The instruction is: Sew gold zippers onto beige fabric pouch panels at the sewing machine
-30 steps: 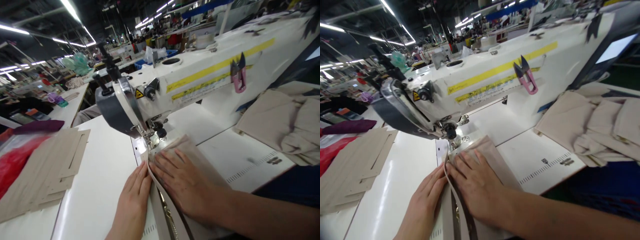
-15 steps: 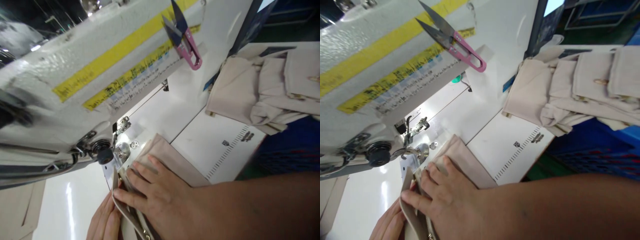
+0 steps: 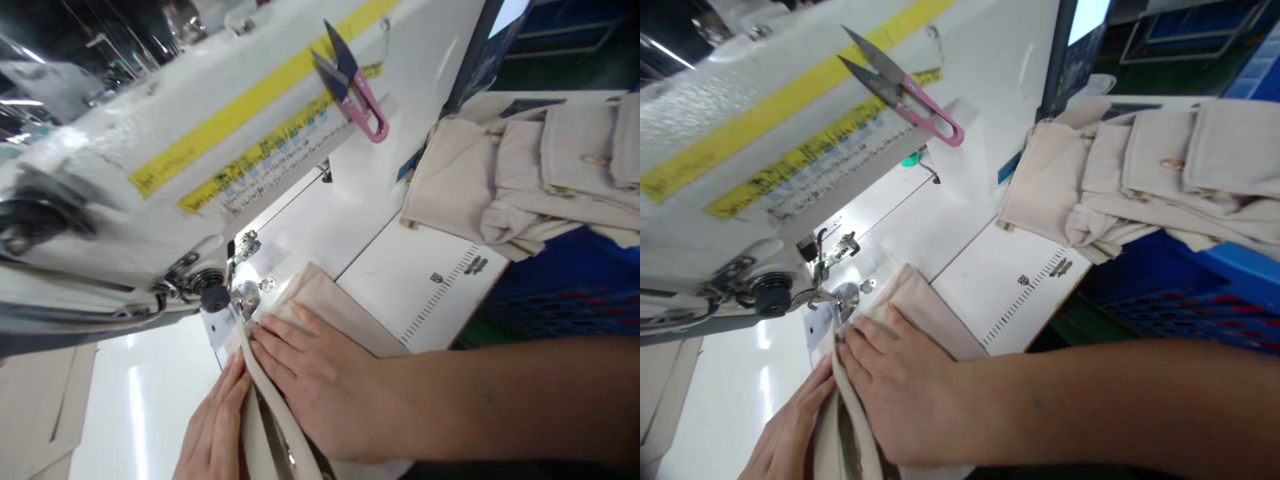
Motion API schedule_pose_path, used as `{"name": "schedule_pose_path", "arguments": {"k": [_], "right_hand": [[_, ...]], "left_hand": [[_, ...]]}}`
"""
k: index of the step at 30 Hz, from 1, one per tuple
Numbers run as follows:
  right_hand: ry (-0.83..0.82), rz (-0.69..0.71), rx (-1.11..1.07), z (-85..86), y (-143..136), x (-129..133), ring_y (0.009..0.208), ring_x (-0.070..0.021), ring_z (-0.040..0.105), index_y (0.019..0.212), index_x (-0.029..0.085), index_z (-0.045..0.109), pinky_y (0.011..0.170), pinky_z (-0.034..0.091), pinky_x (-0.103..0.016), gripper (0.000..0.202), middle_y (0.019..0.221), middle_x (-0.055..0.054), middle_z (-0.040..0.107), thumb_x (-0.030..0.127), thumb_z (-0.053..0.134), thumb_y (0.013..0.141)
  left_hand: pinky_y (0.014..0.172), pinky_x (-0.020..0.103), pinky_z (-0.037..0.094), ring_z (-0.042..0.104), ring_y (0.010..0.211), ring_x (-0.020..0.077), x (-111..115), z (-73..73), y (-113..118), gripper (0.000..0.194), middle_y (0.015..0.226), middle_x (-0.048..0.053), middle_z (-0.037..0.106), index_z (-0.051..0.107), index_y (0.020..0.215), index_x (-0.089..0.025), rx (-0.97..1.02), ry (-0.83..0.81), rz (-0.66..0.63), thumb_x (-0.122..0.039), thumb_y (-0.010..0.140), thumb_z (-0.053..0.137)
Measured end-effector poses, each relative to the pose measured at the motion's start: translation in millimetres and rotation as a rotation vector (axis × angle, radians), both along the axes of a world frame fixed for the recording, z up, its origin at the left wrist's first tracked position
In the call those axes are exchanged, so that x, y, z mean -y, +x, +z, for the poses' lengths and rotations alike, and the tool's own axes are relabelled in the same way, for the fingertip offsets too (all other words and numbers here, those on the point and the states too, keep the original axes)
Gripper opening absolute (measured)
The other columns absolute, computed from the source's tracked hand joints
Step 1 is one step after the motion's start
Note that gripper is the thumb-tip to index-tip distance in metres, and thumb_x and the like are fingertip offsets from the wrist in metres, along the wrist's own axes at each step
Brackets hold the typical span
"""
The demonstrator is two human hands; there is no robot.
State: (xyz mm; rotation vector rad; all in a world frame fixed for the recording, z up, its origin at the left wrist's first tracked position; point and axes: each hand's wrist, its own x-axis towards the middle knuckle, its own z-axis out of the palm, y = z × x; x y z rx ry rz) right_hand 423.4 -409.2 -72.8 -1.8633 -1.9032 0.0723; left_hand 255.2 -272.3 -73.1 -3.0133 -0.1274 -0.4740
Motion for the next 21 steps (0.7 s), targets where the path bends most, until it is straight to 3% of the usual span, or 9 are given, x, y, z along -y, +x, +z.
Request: {"name": "schedule_pose_path", "arguments": {"k": [4, 10, 15, 21], "right_hand": [[-0.025, 0.004, -0.015, -0.4, -3.3, 2.2, 0.137, -0.0270, 0.016, 0.141, 0.005, 0.027, 0.112, 0.008, -0.052, 0.052, 0.147, -0.016, 0.027, 0.028, 0.030, 0.095], [-0.051, 0.006, 0.058, -1.8, -4.5, 3.7, 0.138, -0.0240, 0.016, 0.142, 0.011, 0.027, 0.112, 0.013, -0.051, 0.051, 0.148, -0.012, 0.025, 0.026, 0.032, 0.093], [-0.008, -0.032, 0.182, -9.0, 8.7, -4.1, 0.137, -0.0237, 0.017, 0.141, 0.010, 0.029, 0.111, 0.017, -0.052, 0.056, 0.147, -0.013, 0.027, 0.015, 0.037, 0.086], [-0.024, -0.052, 0.205, -11.2, 28.2, -19.1, 0.136, -0.0229, 0.022, 0.140, 0.013, 0.033, 0.112, 0.018, -0.050, 0.054, 0.146, -0.011, 0.029, 0.017, 0.037, 0.087]], "left_hand": [[0.090, 0.037, 0.050, 0.052, 0.117, 0.0225, 8.1, 2.0, 2.6, 0.041, 0.128, 0.012, 0.055, 0.047, 0.126, -0.014, 0.046, 0.044, -0.007, -0.009, 0.088, 0.033], [0.089, 0.042, 0.051, 0.056, 0.110, 0.0238, 16.7, 2.3, 9.4, 0.032, 0.117, 0.015, 0.060, 0.060, 0.110, -0.013, 0.126, 0.112, 0.063, -0.008, 0.090, 0.035], [0.092, 0.043, 0.051, 0.059, 0.107, 0.0225, 7.6, -2.4, 29.4, 0.035, 0.112, 0.015, 0.063, 0.060, 0.110, -0.010, 0.156, 0.146, 0.012, -0.005, 0.089, 0.033], [0.095, 0.042, 0.049, 0.061, 0.104, 0.0207, -6.0, -5.7, 53.6, 0.037, 0.112, 0.015, 0.063, 0.060, 0.109, -0.010, 0.173, 0.103, 0.029, -0.004, 0.089, 0.030]]}}
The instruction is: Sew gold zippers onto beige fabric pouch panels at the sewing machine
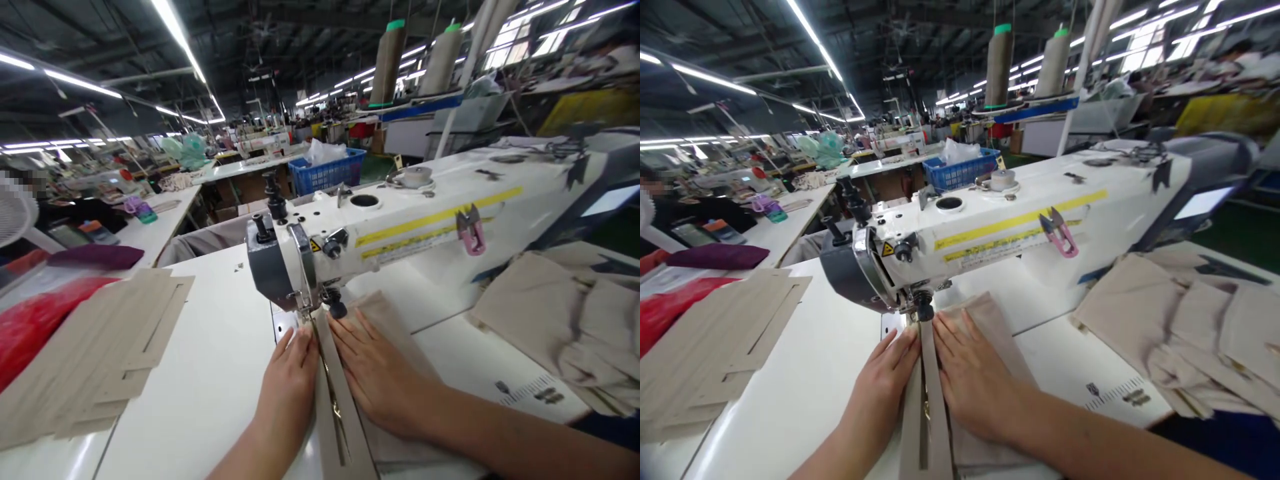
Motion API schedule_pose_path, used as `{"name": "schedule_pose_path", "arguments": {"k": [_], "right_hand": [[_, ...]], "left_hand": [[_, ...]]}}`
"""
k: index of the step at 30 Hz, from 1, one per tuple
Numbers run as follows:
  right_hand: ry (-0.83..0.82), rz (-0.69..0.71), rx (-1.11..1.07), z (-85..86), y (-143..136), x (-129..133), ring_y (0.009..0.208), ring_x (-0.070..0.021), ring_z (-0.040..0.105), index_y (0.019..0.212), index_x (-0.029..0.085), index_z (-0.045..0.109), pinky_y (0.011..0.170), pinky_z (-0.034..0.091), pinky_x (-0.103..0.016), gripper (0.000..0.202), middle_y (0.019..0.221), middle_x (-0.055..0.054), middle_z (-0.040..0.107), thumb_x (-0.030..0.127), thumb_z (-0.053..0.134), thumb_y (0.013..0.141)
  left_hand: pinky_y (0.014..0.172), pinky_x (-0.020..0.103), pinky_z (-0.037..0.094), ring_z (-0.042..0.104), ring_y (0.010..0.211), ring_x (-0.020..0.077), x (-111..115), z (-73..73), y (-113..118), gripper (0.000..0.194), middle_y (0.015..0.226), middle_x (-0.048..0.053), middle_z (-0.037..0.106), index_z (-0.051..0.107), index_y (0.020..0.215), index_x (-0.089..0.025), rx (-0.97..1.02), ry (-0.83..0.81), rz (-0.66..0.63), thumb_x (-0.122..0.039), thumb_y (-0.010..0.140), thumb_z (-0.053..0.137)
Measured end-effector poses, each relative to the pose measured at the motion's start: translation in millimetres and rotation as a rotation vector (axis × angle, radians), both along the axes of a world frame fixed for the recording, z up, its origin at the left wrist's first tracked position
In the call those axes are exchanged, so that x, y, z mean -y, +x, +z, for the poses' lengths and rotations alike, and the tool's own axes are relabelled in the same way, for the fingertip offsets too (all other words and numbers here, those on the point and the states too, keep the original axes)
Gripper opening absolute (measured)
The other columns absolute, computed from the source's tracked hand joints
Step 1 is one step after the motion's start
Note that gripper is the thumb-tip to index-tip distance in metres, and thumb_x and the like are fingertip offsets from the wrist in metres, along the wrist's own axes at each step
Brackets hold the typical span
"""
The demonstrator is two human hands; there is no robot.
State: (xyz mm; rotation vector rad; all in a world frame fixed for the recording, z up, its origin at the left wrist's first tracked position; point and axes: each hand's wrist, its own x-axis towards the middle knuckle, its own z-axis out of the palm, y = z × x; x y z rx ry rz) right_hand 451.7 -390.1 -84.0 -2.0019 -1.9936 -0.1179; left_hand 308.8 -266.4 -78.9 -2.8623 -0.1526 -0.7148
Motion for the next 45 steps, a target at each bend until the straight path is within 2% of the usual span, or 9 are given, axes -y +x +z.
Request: {"name": "schedule_pose_path", "arguments": {"k": [5, 9, 18, 24, 28, 33, 36, 45], "right_hand": [[0.023, 0.016, 0.001, 2.3, 1.7, -2.9, 0.136, -0.0212, 0.021, 0.142, 0.015, 0.027, 0.113, 0.018, -0.047, 0.056, 0.147, -0.008, 0.029, 0.015, 0.038, 0.088], [0.035, 0.030, 0.037, 3.5, 1.0, -4.2, 0.135, -0.0233, 0.024, 0.141, 0.011, 0.030, 0.111, 0.022, -0.049, 0.056, 0.144, -0.011, 0.033, 0.014, 0.038, 0.086], [0.042, 0.009, 0.025, 3.3, 1.8, -7.9, 0.134, -0.0221, 0.027, 0.139, 0.012, 0.035, 0.111, 0.023, -0.048, 0.054, 0.142, -0.009, 0.037, 0.014, 0.038, 0.085], [0.064, 0.031, 0.055, 2.6, 2.3, -8.1, 0.133, -0.0238, 0.029, 0.141, 0.009, 0.030, 0.109, 0.028, -0.048, 0.061, 0.140, -0.013, 0.040, 0.011, 0.040, 0.080], [0.043, 0.031, 0.048, 3.3, 1.9, -7.8, 0.134, -0.0246, 0.028, 0.142, 0.011, 0.028, 0.109, 0.027, -0.049, 0.062, 0.141, -0.012, 0.039, 0.012, 0.040, 0.081], [0.047, 0.022, 0.051, 3.2, -0.2, -5.8, 0.134, -0.0246, 0.027, 0.141, 0.010, 0.030, 0.109, 0.027, -0.049, 0.060, 0.141, -0.013, 0.038, 0.012, 0.040, 0.082], [0.039, 0.012, 0.051, 2.6, -1.3, -5.2, 0.134, -0.0241, 0.028, 0.141, 0.010, 0.031, 0.109, 0.027, -0.049, 0.059, 0.140, -0.013, 0.039, 0.012, 0.040, 0.082], [0.046, -0.007, -0.024, 4.6, -2.1, -6.0, 0.135, -0.0228, 0.025, 0.142, 0.014, 0.029, 0.112, 0.021, -0.048, 0.055, 0.143, -0.010, 0.036, 0.017, 0.039, 0.088]], "left_hand": [[0.093, 0.038, 0.050, 0.059, 0.106, 0.0207, 0.5, 1.9, 2.2, 0.038, 0.111, 0.014, 0.063, 0.058, 0.111, -0.009, 0.034, -0.021, 0.008, -0.006, 0.090, 0.027], [0.091, 0.035, 0.052, 0.060, 0.102, 0.0201, 2.5, 4.7, 3.9, 0.036, 0.107, 0.014, 0.065, 0.061, 0.106, -0.008, 0.065, -0.005, 0.005, -0.006, 0.091, 0.028], [0.091, 0.039, 0.052, 0.059, 0.106, 0.0234, -3.3, -1.4, 2.1, 0.036, 0.111, 0.017, 0.063, 0.059, 0.111, -0.005, 0.024, 0.034, -0.009, -0.004, 0.089, 0.029], [0.091, 0.039, 0.052, 0.059, 0.106, 0.0231, -3.3, -2.8, 2.5, 0.036, 0.110, 0.015, 0.064, 0.056, 0.117, -0.008, 0.014, -0.027, 0.004, -0.005, 0.089, 0.032], [0.092, 0.039, 0.052, 0.059, 0.106, 0.0223, -3.7, -1.4, 3.2, 0.038, 0.110, 0.014, 0.064, 0.055, 0.118, -0.009, 0.000, -0.052, 0.001, -0.004, 0.089, 0.032], [0.090, 0.038, 0.053, 0.060, 0.103, 0.0221, -3.6, 1.9, 3.7, 0.036, 0.108, 0.015, 0.065, 0.059, 0.111, -0.007, 0.023, -0.027, -0.008, -0.004, 0.089, 0.030], [0.091, 0.039, 0.053, 0.061, 0.101, 0.0209, -2.8, 3.8, 4.1, 0.037, 0.106, 0.013, 0.065, 0.060, 0.110, -0.010, 0.027, -0.048, -0.016, -0.003, 0.088, 0.031], [0.086, 0.040, 0.054, 0.061, 0.099, 0.0223, -6.5, 0.4, 4.1, 0.034, 0.107, 0.014, 0.063, 0.060, 0.107, -0.011, 0.009, -0.051, -0.024, -0.002, 0.087, 0.034]]}}
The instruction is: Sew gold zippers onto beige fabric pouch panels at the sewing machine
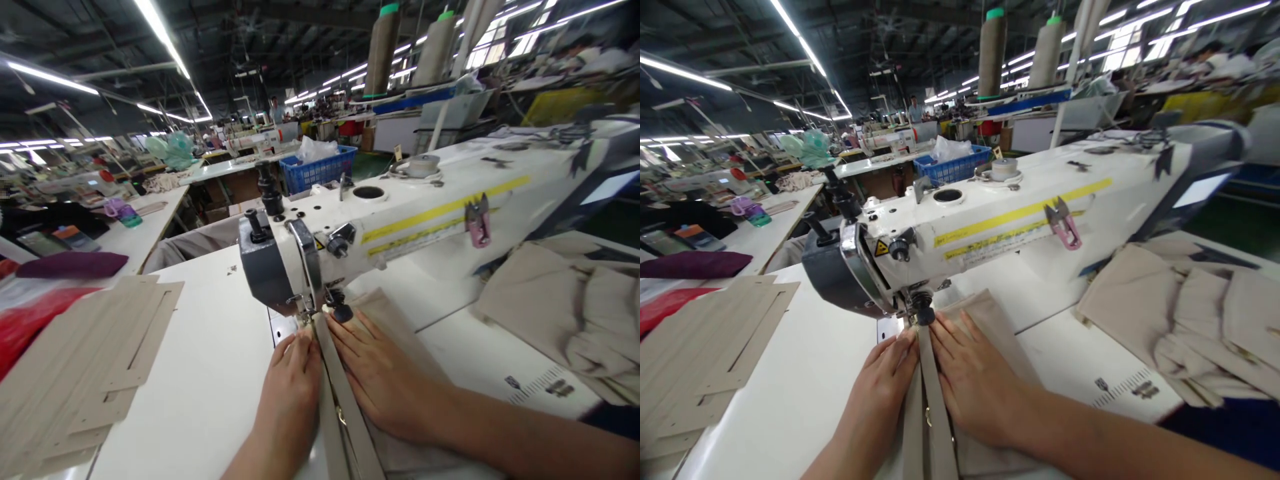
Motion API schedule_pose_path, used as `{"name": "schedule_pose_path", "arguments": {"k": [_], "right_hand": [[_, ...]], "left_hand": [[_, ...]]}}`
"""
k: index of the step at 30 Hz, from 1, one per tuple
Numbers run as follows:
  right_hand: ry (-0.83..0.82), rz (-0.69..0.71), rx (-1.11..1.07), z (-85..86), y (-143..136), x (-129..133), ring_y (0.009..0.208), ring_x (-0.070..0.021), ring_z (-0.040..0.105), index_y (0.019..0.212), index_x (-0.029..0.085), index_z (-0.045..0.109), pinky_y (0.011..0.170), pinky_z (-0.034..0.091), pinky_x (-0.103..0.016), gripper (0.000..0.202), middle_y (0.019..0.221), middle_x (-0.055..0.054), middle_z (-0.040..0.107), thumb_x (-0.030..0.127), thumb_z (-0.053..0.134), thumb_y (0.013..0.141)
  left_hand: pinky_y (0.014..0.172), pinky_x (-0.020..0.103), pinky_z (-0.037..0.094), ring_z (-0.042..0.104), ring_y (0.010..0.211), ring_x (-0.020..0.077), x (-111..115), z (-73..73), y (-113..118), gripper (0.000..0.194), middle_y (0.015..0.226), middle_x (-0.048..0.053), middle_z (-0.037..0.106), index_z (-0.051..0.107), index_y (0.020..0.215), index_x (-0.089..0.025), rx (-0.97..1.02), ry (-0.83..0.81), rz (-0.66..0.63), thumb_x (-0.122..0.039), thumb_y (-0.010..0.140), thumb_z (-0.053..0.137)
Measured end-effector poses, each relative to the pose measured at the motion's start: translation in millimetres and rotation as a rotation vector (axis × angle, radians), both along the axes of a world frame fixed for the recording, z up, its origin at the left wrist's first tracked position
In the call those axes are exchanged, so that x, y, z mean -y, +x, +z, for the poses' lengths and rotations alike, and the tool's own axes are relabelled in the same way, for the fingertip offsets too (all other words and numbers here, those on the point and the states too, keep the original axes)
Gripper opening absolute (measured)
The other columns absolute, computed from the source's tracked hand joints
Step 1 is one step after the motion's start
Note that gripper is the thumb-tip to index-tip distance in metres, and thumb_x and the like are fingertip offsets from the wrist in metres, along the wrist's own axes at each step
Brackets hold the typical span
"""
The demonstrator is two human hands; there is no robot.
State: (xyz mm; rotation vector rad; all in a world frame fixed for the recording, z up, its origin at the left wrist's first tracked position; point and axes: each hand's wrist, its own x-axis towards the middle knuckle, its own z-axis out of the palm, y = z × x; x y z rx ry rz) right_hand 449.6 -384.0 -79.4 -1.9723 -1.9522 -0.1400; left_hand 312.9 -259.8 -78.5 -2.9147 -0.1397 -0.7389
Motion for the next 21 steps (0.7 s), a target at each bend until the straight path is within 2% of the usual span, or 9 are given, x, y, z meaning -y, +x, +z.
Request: {"name": "schedule_pose_path", "arguments": {"k": [9, 13, 17, 21], "right_hand": [[0.016, -0.003, -0.020, -5.2, 2.2, -5.0, 0.133, -0.0237, 0.030, 0.139, 0.014, 0.036, 0.110, 0.022, -0.050, 0.052, 0.140, -0.011, 0.041, 0.017, 0.038, 0.087], [0.017, -0.004, -0.039, -3.3, 6.3, -10.3, 0.131, -0.0232, 0.033, 0.137, 0.013, 0.039, 0.111, 0.021, -0.050, 0.047, 0.140, -0.011, 0.041, 0.019, 0.036, 0.090], [0.038, 0.021, -0.078, -0.9, 13.4, -24.9, 0.128, -0.0242, 0.038, 0.131, 0.014, 0.046, 0.110, 0.019, -0.052, 0.042, 0.134, -0.013, 0.048, 0.023, 0.037, 0.092], [0.069, 0.061, -0.107, 5.9, 20.5, -31.4, 0.127, -0.0258, 0.038, 0.127, 0.016, 0.050, 0.109, 0.020, -0.053, 0.038, 0.130, -0.013, 0.051, 0.023, 0.040, 0.091]], "left_hand": [[0.079, 0.038, 0.057, 0.060, 0.093, 0.0226, 0.7, 4.1, 4.2, 0.027, 0.098, 0.013, 0.062, 0.060, 0.104, -0.011, 0.055, -0.022, 0.013, -0.006, 0.089, 0.038], [0.082, 0.038, 0.055, 0.058, 0.095, 0.0223, -2.3, -2.0, 3.3, 0.026, 0.100, 0.013, 0.060, 0.058, 0.107, -0.011, 0.040, -0.063, 0.032, -0.005, 0.088, 0.041], [0.082, 0.039, 0.055, 0.058, 0.093, 0.0222, -7.5, -9.8, 2.1, 0.025, 0.102, 0.014, 0.059, 0.058, 0.105, -0.011, 0.048, -0.058, 0.034, -0.004, 0.085, 0.044], [0.079, 0.038, 0.055, 0.058, 0.092, 0.0222, -10.2, -10.1, 2.2, 0.025, 0.101, 0.013, 0.059, 0.059, 0.103, -0.013, 0.080, -0.092, 0.036, -0.004, 0.084, 0.044]]}}
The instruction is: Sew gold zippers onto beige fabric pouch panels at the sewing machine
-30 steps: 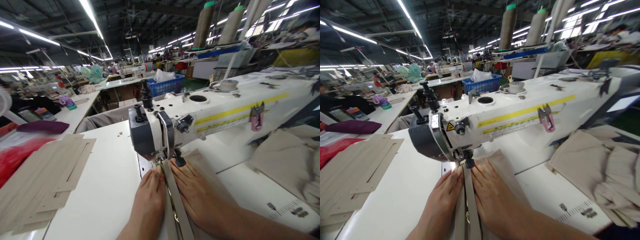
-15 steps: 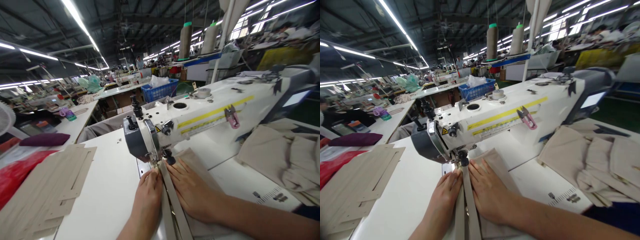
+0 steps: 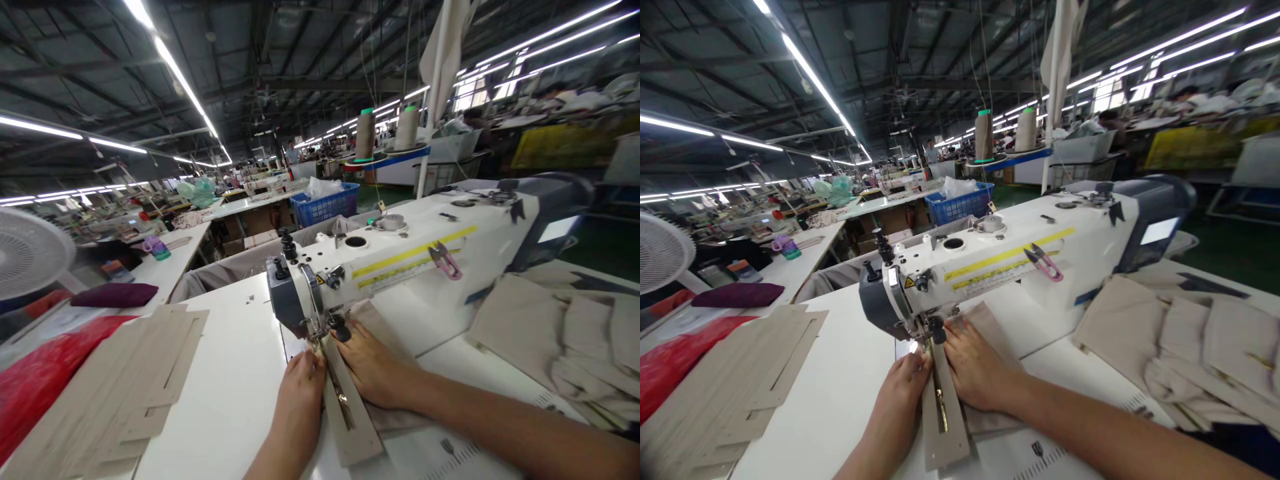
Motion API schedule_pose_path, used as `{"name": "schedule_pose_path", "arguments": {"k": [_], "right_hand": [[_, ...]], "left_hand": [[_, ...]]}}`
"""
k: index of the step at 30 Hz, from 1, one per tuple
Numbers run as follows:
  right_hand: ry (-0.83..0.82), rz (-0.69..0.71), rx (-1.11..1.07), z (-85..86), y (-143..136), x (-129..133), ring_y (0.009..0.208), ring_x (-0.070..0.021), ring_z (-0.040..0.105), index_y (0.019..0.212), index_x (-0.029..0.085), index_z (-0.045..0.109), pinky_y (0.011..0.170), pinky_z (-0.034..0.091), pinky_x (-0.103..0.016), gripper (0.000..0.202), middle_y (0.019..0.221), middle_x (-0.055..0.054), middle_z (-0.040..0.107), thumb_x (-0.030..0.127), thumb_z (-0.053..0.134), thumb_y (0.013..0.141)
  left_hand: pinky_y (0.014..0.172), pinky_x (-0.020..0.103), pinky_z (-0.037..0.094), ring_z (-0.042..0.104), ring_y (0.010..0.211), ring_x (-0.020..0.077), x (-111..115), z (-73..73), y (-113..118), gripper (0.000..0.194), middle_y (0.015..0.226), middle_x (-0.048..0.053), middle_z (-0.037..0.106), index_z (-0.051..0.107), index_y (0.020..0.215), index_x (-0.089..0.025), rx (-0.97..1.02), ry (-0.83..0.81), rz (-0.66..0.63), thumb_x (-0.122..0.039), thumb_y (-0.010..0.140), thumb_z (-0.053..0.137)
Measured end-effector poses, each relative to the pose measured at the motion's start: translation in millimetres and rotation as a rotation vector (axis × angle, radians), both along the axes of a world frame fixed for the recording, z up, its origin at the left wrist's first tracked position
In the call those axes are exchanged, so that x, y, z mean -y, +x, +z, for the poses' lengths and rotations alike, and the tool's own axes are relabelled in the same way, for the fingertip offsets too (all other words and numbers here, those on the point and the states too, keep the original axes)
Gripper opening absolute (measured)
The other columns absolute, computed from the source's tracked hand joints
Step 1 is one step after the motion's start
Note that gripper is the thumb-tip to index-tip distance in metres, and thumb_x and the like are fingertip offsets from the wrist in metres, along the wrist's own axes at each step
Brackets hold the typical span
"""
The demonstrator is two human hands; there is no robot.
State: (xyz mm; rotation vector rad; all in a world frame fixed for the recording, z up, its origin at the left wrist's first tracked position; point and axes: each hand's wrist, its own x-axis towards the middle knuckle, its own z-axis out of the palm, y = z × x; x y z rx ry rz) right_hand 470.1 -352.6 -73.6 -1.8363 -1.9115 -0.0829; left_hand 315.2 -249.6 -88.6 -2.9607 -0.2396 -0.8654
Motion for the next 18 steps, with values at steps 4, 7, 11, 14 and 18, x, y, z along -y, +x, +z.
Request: {"name": "schedule_pose_path", "arguments": {"k": [4, 7, 11, 14, 18], "right_hand": [[0.095, 0.109, -0.042, 3.4, -8.6, 25.3, 0.115, -0.0254, 0.048, 0.121, 0.015, 0.054, 0.101, 0.036, -0.045, 0.038, 0.122, -0.014, 0.055, 0.028, 0.051, 0.086], [0.281, 0.238, 0.073, -4.7, -24.7, 48.3, 0.100, -0.0220, 0.056, 0.099, 0.015, 0.062, 0.096, 0.042, -0.038, 0.023, 0.104, -0.010, 0.063, 0.032, 0.058, 0.084], [0.490, 0.269, 0.323, -15.1, -43.6, 54.2, 0.098, -0.0237, 0.056, 0.087, 0.012, 0.064, 0.095, 0.042, -0.040, 0.018, 0.095, -0.010, 0.065, 0.011, 0.046, 0.087], [0.467, 0.300, 0.418, -13.1, -49.9, 49.8, 0.078, -0.0221, 0.058, 0.075, 0.009, 0.064, 0.079, 0.050, -0.037, 0.028, 0.076, -0.011, 0.063, 0.004, 0.038, 0.085], [0.433, 0.298, 0.428, -8.6, -51.7, 50.5, 0.059, -0.0172, 0.053, 0.064, 0.011, 0.060, 0.061, 0.050, -0.031, 0.034, 0.061, -0.008, 0.056, 0.001, 0.034, 0.084]], "left_hand": [[0.078, 0.036, 0.055, 0.058, 0.090, 0.0217, 2.2, 4.7, 0.0, 0.025, 0.098, 0.011, 0.060, 0.060, 0.100, -0.015, -0.020, -0.081, 0.016, -0.004, 0.081, 0.046], [0.078, 0.036, 0.054, 0.058, 0.088, 0.0213, 3.4, 7.5, 0.0, 0.027, 0.097, 0.010, 0.061, 0.061, 0.099, -0.015, -0.022, -0.109, 0.028, -0.003, 0.079, 0.047], [0.078, 0.035, 0.054, 0.059, 0.089, 0.0218, 2.6, 11.0, -2.7, 0.027, 0.098, 0.009, 0.063, 0.061, 0.102, -0.015, -0.020, -0.125, 0.040, -0.006, 0.079, 0.050], [0.079, 0.034, 0.054, 0.062, 0.089, 0.0208, 6.0, 12.9, -8.2, 0.028, 0.099, 0.008, 0.065, 0.062, 0.103, -0.016, -0.018, -0.127, 0.023, -0.006, 0.080, 0.049], [0.075, 0.033, 0.056, 0.064, 0.085, 0.0199, 16.7, 12.0, -15.0, 0.024, 0.098, 0.008, 0.067, 0.063, 0.098, -0.016, 0.019, -0.108, 0.010, -0.008, 0.082, 0.047]]}}
